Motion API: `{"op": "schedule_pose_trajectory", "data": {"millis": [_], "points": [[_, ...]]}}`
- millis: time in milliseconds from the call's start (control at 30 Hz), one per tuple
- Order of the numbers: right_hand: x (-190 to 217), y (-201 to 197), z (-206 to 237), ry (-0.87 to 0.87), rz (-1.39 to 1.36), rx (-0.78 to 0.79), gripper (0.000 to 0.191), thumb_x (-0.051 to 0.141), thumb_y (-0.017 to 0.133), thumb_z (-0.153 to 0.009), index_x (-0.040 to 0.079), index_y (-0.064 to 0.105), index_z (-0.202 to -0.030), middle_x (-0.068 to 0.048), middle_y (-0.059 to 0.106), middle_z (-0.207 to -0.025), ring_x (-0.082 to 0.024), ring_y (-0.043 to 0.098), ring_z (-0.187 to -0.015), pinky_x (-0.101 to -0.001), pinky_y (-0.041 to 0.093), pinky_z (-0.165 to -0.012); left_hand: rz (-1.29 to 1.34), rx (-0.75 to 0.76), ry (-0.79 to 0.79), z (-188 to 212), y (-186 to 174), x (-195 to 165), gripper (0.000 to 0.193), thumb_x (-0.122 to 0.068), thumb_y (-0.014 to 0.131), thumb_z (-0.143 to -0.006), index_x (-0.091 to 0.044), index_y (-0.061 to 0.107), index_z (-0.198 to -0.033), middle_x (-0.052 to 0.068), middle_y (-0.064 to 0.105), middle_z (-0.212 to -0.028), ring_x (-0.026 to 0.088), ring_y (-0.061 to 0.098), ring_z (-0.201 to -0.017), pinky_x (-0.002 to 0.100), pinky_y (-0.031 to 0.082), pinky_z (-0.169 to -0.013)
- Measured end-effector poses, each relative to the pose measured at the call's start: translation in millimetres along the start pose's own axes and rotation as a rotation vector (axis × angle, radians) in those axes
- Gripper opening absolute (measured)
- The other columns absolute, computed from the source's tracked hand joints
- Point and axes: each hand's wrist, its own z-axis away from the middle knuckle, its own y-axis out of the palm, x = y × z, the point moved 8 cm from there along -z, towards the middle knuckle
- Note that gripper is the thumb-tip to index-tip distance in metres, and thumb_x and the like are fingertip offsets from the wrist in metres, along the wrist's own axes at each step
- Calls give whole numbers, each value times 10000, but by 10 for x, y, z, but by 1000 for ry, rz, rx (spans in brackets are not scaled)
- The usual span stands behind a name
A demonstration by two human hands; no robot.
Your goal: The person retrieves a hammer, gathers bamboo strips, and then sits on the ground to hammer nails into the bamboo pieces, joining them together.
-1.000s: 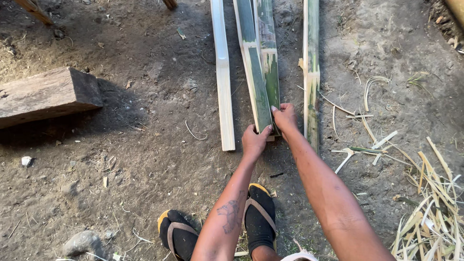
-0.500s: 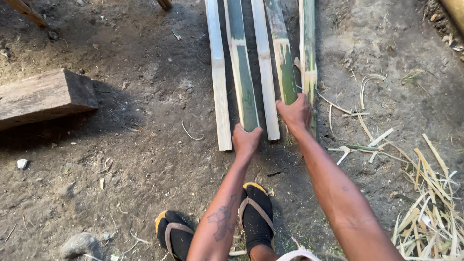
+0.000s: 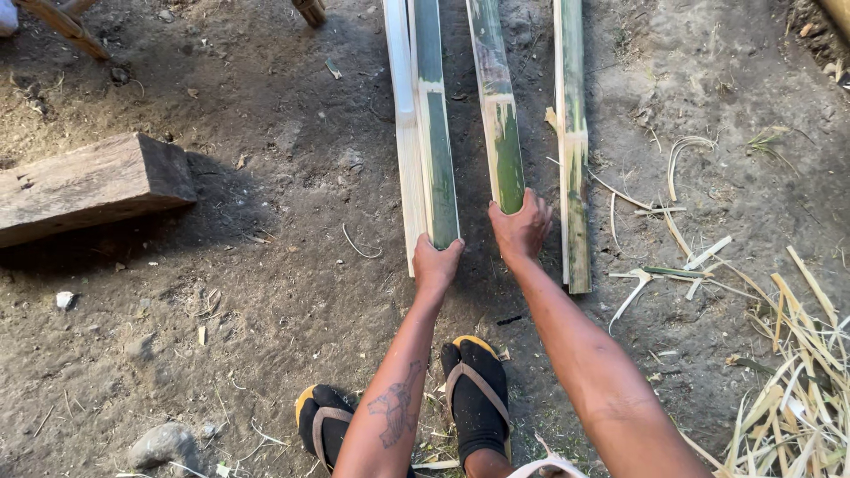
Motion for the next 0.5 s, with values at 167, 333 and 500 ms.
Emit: {"op": "schedule_pose_trajectory", "data": {"millis": [167, 333, 500], "points": [[114, -47, 33, -70, 48, -59, 612, 384, 860, -719, 58, 624, -1180, -227, 571, -1227, -441, 513, -1170, -562, 379, -1006, 35, 16, 7, 24, -33, 9, 572, -348, 795, -754, 8, 630, -1171, 230, 736, -1058, 366, 725, -999, 458, 551, -891], [39, 53, 1, -42, 13, 76, 788, 366, 835, -763, 11, 482, -1372, -270, 534, -1251, -457, 513, -1201, -576, 393, -993, 63, -13, 2, 53, -8, 100, 593, -337, 764, -795, 3, 594, -1250, 214, 728, -1067, 339, 719, -998, 443, 544, -910], [-180, 276, -56, 101, 127, 405, 738, 372, 834, -694, -15, 520, -1238, -267, 632, -1232, -437, 612, -1166, -505, 504, -988, 166, -250, 104, 304, -118, 272, 489, -248, 698, -880, 39, 563, -1252, 177, 620, -1124, 294, 656, -970, 425, 506, -896]]}}
